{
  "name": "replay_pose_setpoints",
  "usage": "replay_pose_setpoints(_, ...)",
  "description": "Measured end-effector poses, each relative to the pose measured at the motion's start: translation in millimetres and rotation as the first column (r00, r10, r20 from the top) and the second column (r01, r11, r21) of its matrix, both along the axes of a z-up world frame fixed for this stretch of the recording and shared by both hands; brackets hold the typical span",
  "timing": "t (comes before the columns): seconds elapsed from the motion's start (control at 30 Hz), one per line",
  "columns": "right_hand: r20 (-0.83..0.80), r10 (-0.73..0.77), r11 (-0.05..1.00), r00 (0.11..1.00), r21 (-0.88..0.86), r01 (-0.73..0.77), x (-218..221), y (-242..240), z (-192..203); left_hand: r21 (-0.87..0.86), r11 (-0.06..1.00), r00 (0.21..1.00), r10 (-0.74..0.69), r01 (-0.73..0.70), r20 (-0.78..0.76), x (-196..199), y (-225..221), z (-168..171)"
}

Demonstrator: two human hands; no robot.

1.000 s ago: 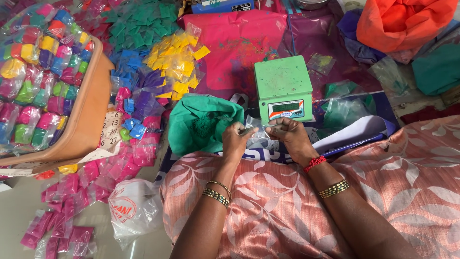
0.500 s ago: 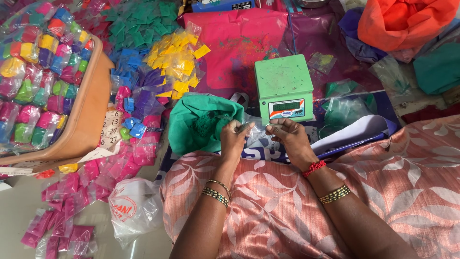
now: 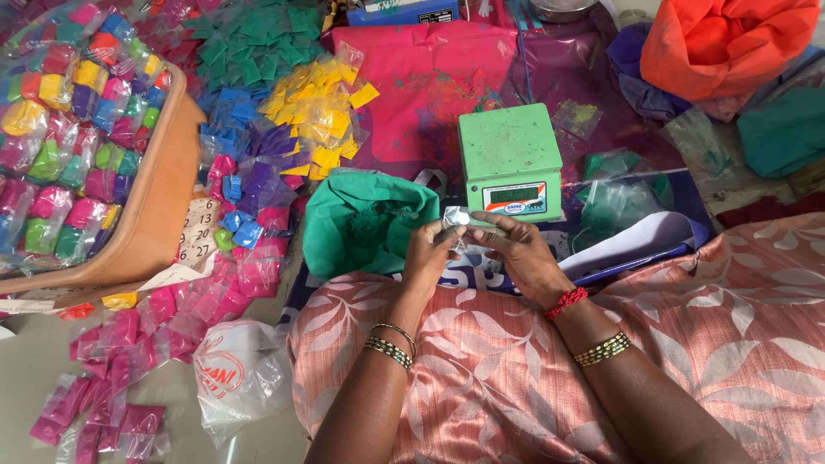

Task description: Packaging colored powders into small plastic pouches using a scale and a spoon.

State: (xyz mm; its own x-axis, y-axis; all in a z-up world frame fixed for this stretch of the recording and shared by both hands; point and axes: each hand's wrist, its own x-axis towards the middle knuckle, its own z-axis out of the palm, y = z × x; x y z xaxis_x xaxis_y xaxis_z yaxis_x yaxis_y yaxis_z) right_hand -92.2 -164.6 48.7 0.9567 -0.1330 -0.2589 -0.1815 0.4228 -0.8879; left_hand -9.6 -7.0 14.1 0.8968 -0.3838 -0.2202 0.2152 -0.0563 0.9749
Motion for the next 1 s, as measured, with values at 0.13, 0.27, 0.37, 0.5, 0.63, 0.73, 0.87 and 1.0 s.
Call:
replay_pose_setpoints(0.13, 0.135, 0.079, 0.994, 0.988, -0.087, -0.068, 13.0, -22.2, -44.9, -0.045, 0.998, 0.999, -0.036, 0.036, 0.0, 8.6, -1.4, -23.3)
replay_pose_setpoints(0.27, -0.003, 0.076, 0.983, 0.997, -0.169, -0.075, 10.6, -21.8, -4.0, 0.428, 0.889, 0.71, -0.196, -0.162, 0.676, -7.0, -0.1, 34.6)
replay_pose_setpoints(0.37, -0.078, 0.151, 0.947, 0.985, -0.274, -0.167, 11.3, -11.2, 28.5, 0.533, 0.824, 0.466, -0.402, -0.191, 0.789, -15.7, 3.0, 61.3)
replay_pose_setpoints(0.5, -0.037, 0.272, 0.821, 0.962, -0.513, -0.252, 20.3, -4.6, 53.1, 0.597, 0.802, 0.443, -0.525, -0.029, 0.727, -3.5, 7.0, 40.8)
replay_pose_setpoints(0.63, -0.001, 0.328, 0.842, 0.945, -0.452, -0.293, 36.8, 16.7, 82.3, 0.523, 0.851, 0.554, -0.417, -0.038, 0.72, 16.4, 23.2, 50.2)
replay_pose_setpoints(0.73, -0.045, 0.354, 0.653, 0.934, -0.704, -0.281, 49.7, 37.2, 94.9, 0.417, 0.909, 0.601, -0.329, -0.008, 0.729, 33.1, 41.9, 46.8)
replay_pose_setpoints(0.87, 0.035, 0.503, 0.521, 0.863, -0.81, -0.271, 71.3, 65.7, 88.7, 0.379, 0.925, 0.679, -0.283, 0.007, 0.677, 46.1, 73.1, 34.9)
replay_pose_setpoints(1.0, -0.08, 0.507, 0.576, 0.858, -0.709, -0.407, 88.3, 91.2, 83.4, 0.374, 0.921, 0.702, -0.195, -0.108, 0.685, 57.5, 93.3, 21.2)
